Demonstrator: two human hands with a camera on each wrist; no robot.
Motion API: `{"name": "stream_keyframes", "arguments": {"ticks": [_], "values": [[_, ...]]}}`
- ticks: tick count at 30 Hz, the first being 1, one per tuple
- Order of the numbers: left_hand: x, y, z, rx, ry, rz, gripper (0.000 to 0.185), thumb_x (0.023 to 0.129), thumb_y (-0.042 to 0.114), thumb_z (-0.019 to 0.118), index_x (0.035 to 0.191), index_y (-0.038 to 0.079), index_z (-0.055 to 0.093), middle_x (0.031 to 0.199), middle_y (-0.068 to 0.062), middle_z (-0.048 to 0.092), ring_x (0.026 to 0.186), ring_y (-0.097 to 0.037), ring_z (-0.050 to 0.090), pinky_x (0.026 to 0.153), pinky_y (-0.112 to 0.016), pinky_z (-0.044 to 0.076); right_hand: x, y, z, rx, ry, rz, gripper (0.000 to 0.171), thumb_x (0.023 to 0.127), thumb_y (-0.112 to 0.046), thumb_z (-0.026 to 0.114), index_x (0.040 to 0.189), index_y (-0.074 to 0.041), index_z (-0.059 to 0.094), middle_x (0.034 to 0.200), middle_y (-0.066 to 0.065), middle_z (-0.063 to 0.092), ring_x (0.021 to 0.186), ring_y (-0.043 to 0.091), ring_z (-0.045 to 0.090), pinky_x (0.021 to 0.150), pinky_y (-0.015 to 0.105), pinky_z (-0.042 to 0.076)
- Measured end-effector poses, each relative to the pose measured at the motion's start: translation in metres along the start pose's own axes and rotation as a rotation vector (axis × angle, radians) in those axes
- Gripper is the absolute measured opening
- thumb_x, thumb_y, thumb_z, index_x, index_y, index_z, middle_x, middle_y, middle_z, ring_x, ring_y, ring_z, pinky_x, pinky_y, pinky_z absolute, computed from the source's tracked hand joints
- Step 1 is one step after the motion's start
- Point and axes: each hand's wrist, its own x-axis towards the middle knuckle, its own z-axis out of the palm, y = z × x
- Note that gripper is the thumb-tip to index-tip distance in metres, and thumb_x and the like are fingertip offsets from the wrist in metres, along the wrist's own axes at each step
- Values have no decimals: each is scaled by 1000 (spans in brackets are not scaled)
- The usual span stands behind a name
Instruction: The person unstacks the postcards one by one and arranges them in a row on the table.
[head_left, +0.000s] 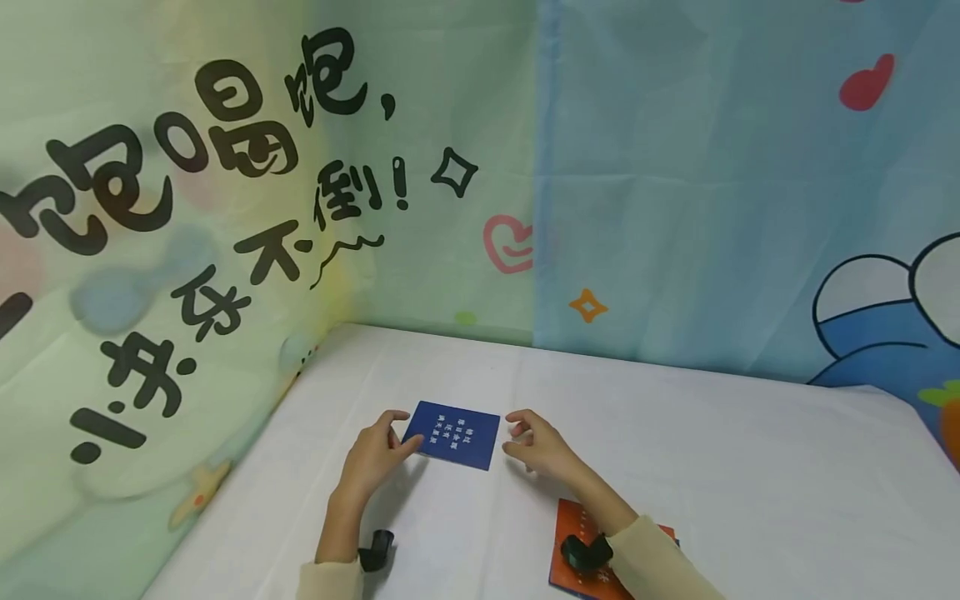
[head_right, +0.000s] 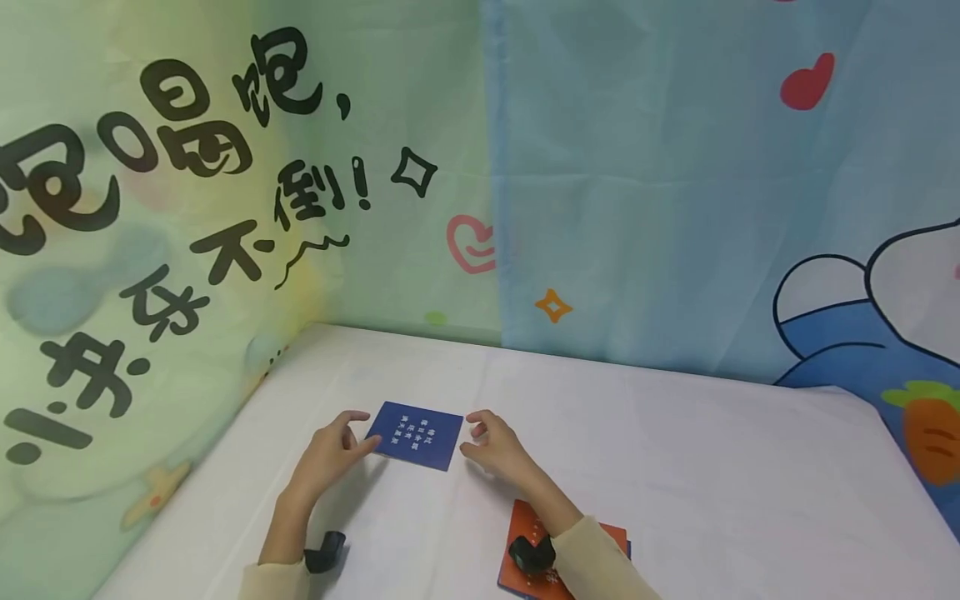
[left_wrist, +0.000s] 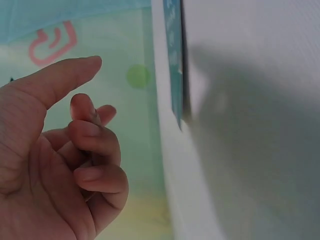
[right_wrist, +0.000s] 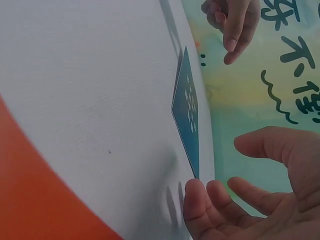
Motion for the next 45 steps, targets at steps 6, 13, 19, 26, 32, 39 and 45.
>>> {"name": "stream_keyframes", "arguments": {"ticks": [6, 13, 19, 26, 32, 39, 45], "values": [[-4, 10, 4, 23, -19, 37, 43, 89, 25, 72, 123, 2, 61, 65, 2, 48, 55, -11, 40, 50, -24, 32, -13, 0, -9, 2, 22, -7, 44, 85, -6, 68, 127, -1, 56, 106, 12, 59, 80, 18, 55, 60, 30, 48], [-6, 14, 9, 44, -33, 44, 41, 89, 29, 72, 121, 4, 63, 64, 3, 47, 54, -10, 40, 49, -23, 32, -29, -2, -24, 44, 50, -23, 41, 88, -5, 67, 127, -2, 57, 106, 11, 58, 84, 19, 56, 64, 31, 52], [-5, 15, 10, 38, -30, 64, 40, 89, 26, 71, 120, 3, 62, 64, 3, 47, 55, -10, 41, 50, -23, 32, -36, -1, -31, 62, 54, -39, 40, 89, -6, 65, 128, -1, 56, 109, 12, 57, 86, 19, 55, 66, 32, 53], [-5, 23, 13, -17, 27, 169, 34, 90, 24, 72, 119, 8, 66, 66, 7, 48, 58, -8, 42, 53, -22, 33, -44, -1, -43, 99, 50, -59, 40, 91, -8, 64, 129, 0, 55, 112, 14, 57, 89, 21, 56, 68, 34, 54], [-4, 33, 17, -53, 142, 290, 31, 89, 21, 73, 117, 10, 66, 68, 8, 49, 59, -6, 44, 53, -21, 36, -48, 6, -59, 128, 55, -77, 40, 93, -9, 62, 131, 0, 54, 116, 16, 56, 92, 22, 57, 71, 35, 54], [-13, 47, 25, -71, 224, 452, 43, 86, 12, 74, 126, 8, 58, 69, 11, 47, 60, -2, 45, 53, -19, 40, -54, 12, -71, 160, 87, -84, 41, 94, -14, 63, 132, -1, 53, 117, 15, 56, 91, 20, 58, 71, 37, 54], [-24, 56, 35, -83, 90, 415, 49, 87, 17, 74, 131, 8, 55, 87, 9, 58, 63, 0, 50, 54, -20, 43, -61, 16, -78, 162, 110, -87, 40, 94, -15, 62, 131, -1, 54, 116, 15, 56, 90, 18, 59, 72, 37, 55]]}}
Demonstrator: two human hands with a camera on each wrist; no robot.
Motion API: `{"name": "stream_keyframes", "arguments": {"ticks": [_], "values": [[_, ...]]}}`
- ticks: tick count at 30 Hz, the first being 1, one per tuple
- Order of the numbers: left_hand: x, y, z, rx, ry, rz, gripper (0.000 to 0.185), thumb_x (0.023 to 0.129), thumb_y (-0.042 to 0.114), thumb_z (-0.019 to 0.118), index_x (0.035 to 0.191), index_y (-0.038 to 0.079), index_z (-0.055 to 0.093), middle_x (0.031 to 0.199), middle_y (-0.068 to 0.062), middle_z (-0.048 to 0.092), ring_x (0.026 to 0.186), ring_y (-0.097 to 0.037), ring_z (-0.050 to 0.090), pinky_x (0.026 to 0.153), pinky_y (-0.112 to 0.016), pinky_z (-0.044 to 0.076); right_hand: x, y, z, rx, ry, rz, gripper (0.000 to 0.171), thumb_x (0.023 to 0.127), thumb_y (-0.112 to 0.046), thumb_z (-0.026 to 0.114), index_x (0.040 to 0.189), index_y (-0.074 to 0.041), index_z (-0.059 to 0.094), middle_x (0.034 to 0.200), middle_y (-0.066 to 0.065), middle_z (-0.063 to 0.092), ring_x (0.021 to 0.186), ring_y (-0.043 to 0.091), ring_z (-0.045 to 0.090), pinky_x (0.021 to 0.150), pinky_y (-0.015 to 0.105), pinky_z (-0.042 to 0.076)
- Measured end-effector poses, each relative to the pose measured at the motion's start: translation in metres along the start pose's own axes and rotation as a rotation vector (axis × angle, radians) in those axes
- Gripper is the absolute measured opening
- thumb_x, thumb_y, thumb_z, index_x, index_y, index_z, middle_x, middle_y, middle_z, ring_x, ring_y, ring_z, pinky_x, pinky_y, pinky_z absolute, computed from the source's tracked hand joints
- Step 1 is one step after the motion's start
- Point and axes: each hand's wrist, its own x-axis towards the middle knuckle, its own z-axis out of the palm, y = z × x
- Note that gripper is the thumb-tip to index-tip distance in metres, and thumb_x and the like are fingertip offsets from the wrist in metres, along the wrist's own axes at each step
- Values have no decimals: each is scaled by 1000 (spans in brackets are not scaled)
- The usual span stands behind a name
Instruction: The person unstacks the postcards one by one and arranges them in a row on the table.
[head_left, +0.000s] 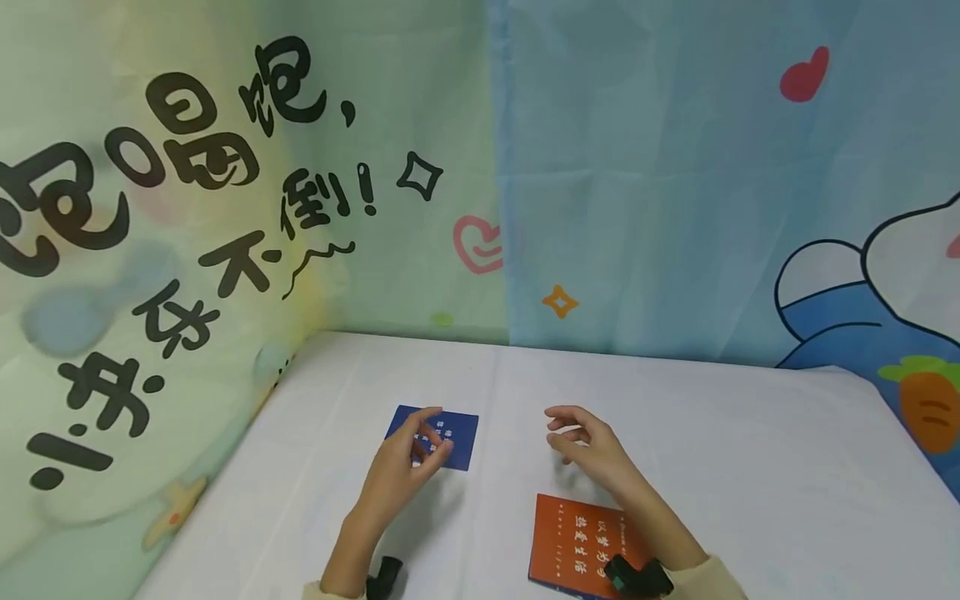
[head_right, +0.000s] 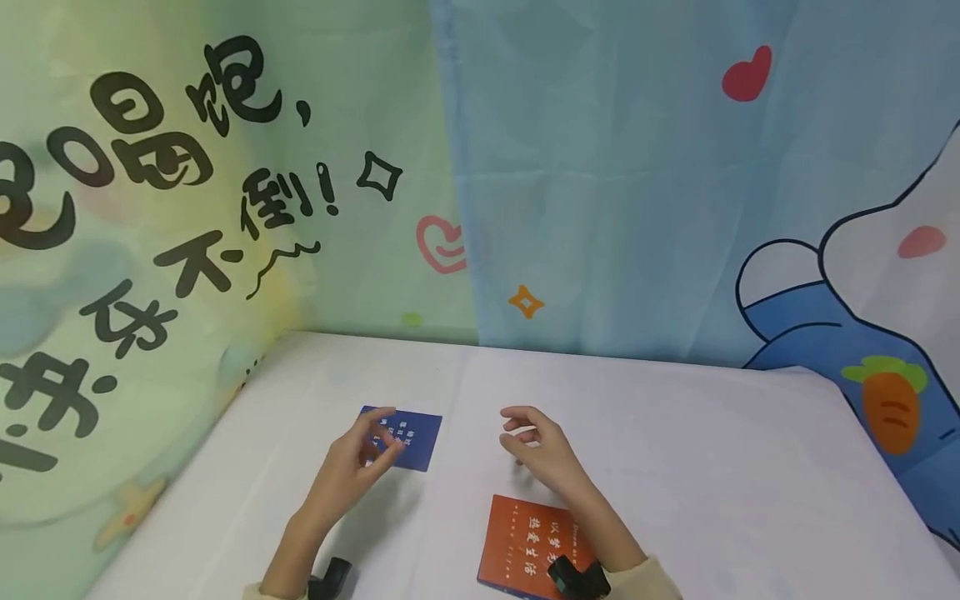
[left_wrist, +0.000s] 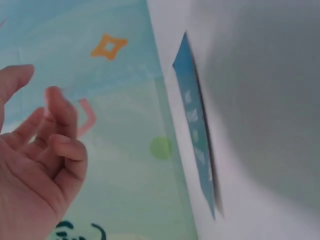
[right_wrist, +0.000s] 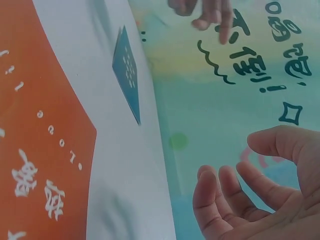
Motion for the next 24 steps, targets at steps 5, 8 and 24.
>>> {"name": "stream_keyframes", "arguments": {"ticks": [5, 8, 24], "values": [[-11, 4, 11, 34, -114, -58, 52, 88, 24, 73, 134, 11, 53, 104, 5, 60, 69, 1, 52, 55, -20, 43, -7, 2, -7, 12, 10, 15, 40, 94, -12, 63, 131, 0, 54, 117, 16, 57, 91, 18, 59, 71, 35, 55], [-15, 9, 16, 63, -165, -61, 54, 89, 30, 72, 136, 12, 51, 106, 5, 60, 70, 0, 51, 56, -19, 43, -11, 4, -11, 20, 18, 23, 39, 94, -11, 63, 131, 0, 54, 116, 17, 57, 91, 19, 60, 71, 34, 55], [-27, 43, 40, 47, -282, 8, 53, 90, 33, 70, 136, 16, 49, 107, 6, 61, 68, 4, 50, 59, -17, 41, -20, 5, -22, 42, 49, 49, 37, 95, -17, 63, 129, -3, 57, 118, 19, 58, 96, 26, 63, 75, 34, 55]]}}
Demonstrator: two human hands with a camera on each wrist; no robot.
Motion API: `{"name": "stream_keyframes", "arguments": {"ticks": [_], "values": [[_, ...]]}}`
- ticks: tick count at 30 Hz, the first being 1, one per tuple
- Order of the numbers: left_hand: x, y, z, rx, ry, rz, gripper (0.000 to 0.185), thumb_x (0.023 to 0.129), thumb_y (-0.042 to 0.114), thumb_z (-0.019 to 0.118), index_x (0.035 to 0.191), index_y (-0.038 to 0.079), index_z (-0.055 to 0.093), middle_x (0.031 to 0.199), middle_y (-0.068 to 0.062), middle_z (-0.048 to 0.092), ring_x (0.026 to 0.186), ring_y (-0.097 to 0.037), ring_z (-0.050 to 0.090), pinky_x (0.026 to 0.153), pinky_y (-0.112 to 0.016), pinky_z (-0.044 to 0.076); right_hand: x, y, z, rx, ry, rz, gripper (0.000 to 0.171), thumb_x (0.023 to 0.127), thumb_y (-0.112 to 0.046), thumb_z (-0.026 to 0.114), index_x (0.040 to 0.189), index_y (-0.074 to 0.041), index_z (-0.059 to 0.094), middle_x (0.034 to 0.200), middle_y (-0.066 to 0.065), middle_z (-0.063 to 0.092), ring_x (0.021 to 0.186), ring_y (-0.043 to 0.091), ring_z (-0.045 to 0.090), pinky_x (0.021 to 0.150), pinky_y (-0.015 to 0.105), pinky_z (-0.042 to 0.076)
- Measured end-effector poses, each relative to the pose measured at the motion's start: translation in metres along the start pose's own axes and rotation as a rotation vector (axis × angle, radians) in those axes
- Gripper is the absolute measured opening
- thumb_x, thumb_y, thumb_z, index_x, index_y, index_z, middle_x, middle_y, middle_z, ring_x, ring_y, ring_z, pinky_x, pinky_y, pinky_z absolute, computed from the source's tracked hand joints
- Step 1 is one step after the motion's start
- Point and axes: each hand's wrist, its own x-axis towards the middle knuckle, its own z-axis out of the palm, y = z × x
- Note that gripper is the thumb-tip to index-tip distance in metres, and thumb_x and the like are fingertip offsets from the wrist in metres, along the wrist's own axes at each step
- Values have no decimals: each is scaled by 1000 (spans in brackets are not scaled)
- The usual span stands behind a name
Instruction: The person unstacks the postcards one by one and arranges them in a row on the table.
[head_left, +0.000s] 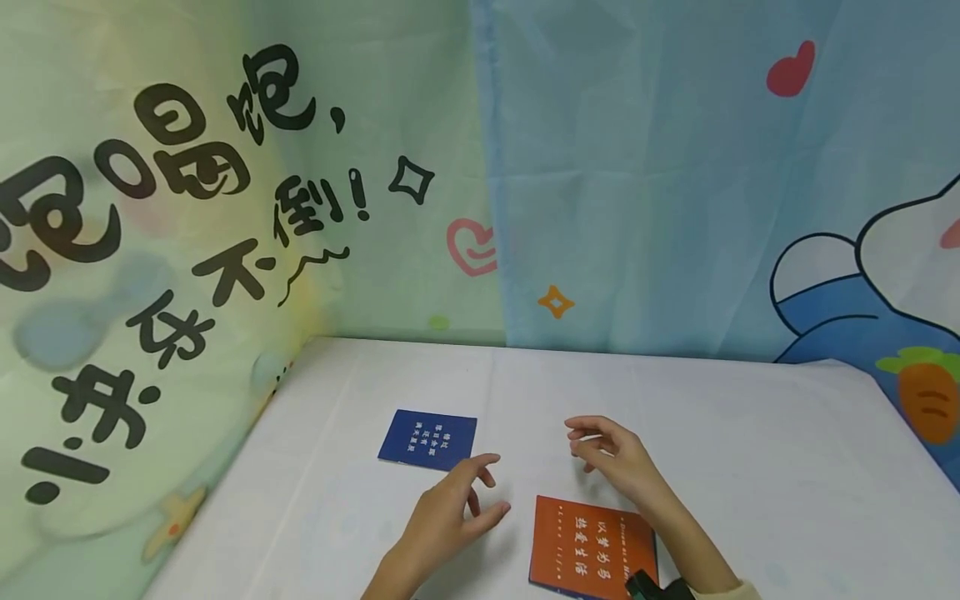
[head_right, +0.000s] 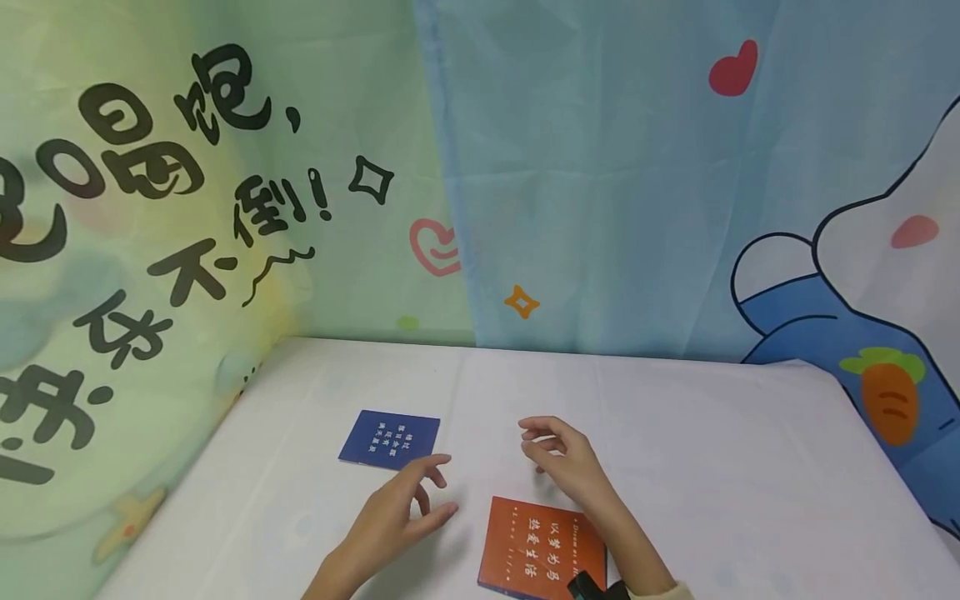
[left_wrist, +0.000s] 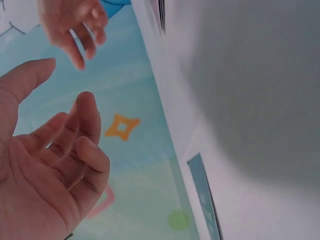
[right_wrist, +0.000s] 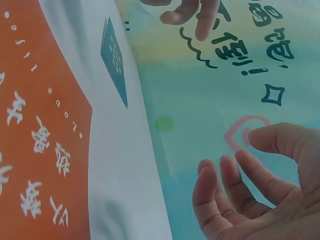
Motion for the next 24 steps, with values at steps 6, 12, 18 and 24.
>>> {"name": "stream_keyframes", "arguments": {"ticks": [6, 12, 18, 24], "values": [[-6, 3, 13, 39, -21, 39, 53, 89, 33, 70, 135, 15, 50, 105, 8, 60, 66, 4, 47, 60, -15, 39, -7, 2, -8, -3, 21, -32, 46, 95, -16, 64, 136, -3, 49, 115, 18, 58, 92, 21, 64, 72, 32, 55], [-9, 11, 19, -8, -162, -18, 57, 89, 37, 70, 137, 16, 48, 106, 6, 60, 68, 4, 46, 60, -16, 40, -15, 8, -20, -21, 51, 4, 44, 94, -13, 63, 135, -4, 49, 115, 18, 58, 90, 20, 64, 71, 33, 54], [-8, 17, 22, -24, -228, -58, 59, 89, 37, 71, 138, 16, 46, 107, 6, 58, 70, 3, 45, 62, -17, 40, -22, 13, -31, -49, 74, 22, 42, 95, -14, 62, 133, -2, 51, 115, 18, 58, 91, 24, 63, 71, 33, 54], [-6, 17, 28, -21, -243, -65, 61, 87, 39, 72, 138, 17, 47, 109, 7, 58, 85, -2, 51, 73, -21, 45, -27, 16, -37, -46, 50, 44, 42, 95, -18, 63, 132, -1, 53, 115, 16, 59, 91, 22, 61, 71, 31, 54]]}}
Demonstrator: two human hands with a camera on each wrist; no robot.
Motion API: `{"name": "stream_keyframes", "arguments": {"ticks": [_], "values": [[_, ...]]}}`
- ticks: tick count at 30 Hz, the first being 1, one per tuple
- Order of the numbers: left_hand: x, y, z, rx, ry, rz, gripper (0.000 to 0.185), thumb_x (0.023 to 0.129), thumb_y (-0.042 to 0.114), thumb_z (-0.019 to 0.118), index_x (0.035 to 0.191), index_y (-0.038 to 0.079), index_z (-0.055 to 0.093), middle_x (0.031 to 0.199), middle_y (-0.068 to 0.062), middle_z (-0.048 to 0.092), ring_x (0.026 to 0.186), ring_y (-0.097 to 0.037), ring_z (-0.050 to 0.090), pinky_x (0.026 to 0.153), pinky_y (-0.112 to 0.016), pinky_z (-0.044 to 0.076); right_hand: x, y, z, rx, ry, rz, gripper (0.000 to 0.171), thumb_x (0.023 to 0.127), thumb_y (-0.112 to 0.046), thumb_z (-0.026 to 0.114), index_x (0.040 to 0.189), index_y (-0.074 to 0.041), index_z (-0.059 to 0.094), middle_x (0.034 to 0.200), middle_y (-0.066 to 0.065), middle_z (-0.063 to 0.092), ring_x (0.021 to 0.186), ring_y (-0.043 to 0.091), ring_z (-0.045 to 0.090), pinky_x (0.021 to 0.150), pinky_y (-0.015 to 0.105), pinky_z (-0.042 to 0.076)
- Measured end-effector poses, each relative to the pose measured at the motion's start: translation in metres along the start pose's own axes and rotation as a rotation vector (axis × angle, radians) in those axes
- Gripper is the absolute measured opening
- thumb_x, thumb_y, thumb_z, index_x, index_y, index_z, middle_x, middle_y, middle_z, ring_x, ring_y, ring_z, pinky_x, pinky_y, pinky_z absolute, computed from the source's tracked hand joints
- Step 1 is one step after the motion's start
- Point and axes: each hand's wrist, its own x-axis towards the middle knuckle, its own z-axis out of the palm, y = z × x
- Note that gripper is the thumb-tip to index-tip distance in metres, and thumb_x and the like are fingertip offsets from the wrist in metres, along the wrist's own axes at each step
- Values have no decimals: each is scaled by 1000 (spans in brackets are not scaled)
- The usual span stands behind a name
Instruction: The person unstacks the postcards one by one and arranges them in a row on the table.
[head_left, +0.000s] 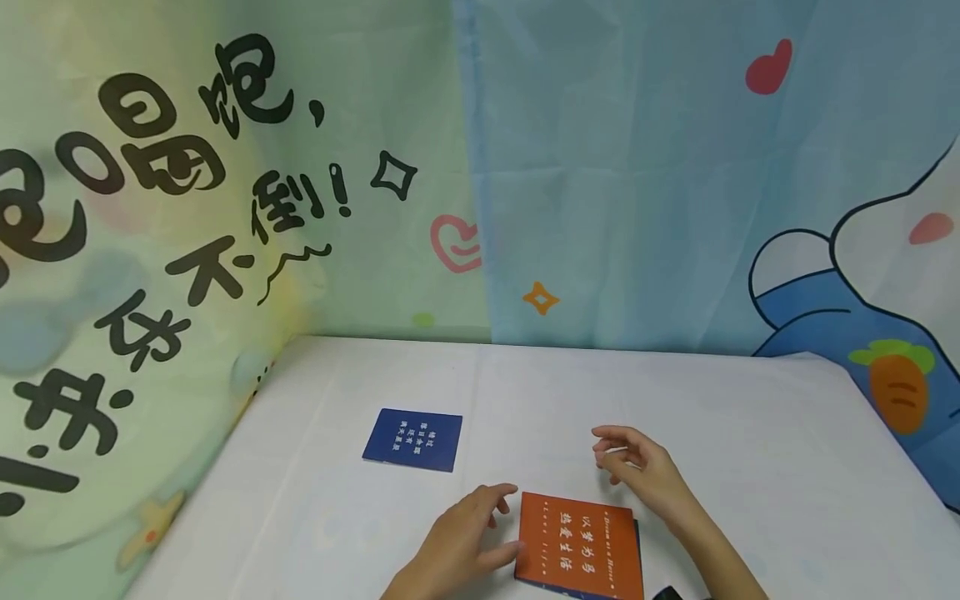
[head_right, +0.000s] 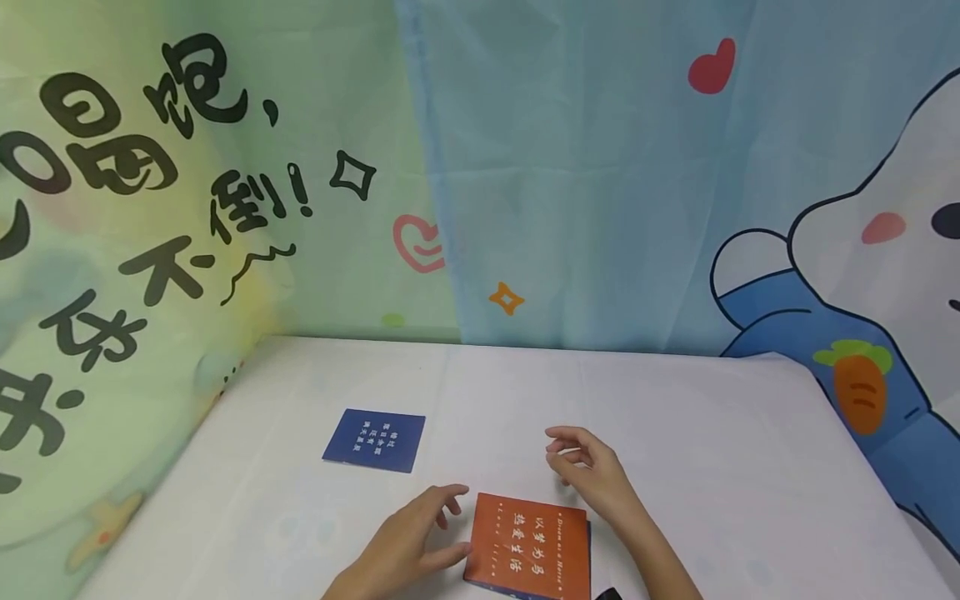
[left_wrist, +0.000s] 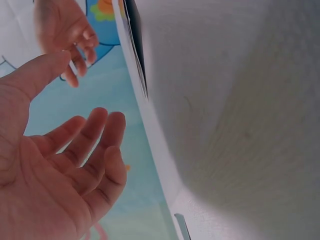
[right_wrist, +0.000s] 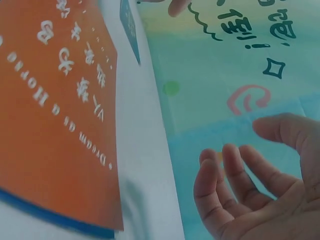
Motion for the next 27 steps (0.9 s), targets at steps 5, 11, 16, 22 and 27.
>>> {"name": "stream_keyframes", "arguments": {"ticks": [5, 11, 16, 22, 27], "values": [[0, 1, 3, 7, 3, -3, 65, 84, 45, 74, 136, 15, 49, 111, 5, 59, 94, -6, 52, 83, -28, 47, -3, 7, -5, -8, -47, -1, 41, 98, -23, 59, 132, 0, 54, 117, 19, 61, 90, 19, 63, 72, 32, 53], [-1, 2, 8, 110, 6, 3, 81, 76, 63, 73, 137, 17, 48, 119, 5, 56, 102, -8, 50, 92, -34, 47, -6, 23, -17, -70, -102, 12, 40, 98, -27, 60, 128, 0, 57, 115, 17, 63, 91, 17, 60, 68, 30, 52], [-2, 1, 10, 117, -3, 23, 84, 74, 64, 73, 137, 16, 47, 121, 4, 55, 103, -9, 48, 92, -33, 46, -7, 38, -24, -87, -183, 5, 40, 95, -22, 64, 126, 3, 57, 117, 19, 63, 88, 11, 58, 64, 30, 53], [-1, 1, 10, 68, -62, -50, 89, 71, 67, 74, 140, 19, 45, 128, 4, 52, 106, -10, 48, 97, -40, 47, -5, 54, -32, -107, -299, -123, 37, 94, -17, 65, 123, 4, 58, 115, 20, 63, 88, 7, 57, 70, 25, 51], [0, -2, 12, 39, -90, -104, 92, 69, 65, 77, 140, 16, 45, 132, 0, 49, 109, -12, 48, 98, -45, 47, -6, 68, -38, -161, -411, -217, 40, 87, -16, 74, 124, -5, 62, 120, 14, 58, 94, 9, 52, 75, 22, 43]]}}
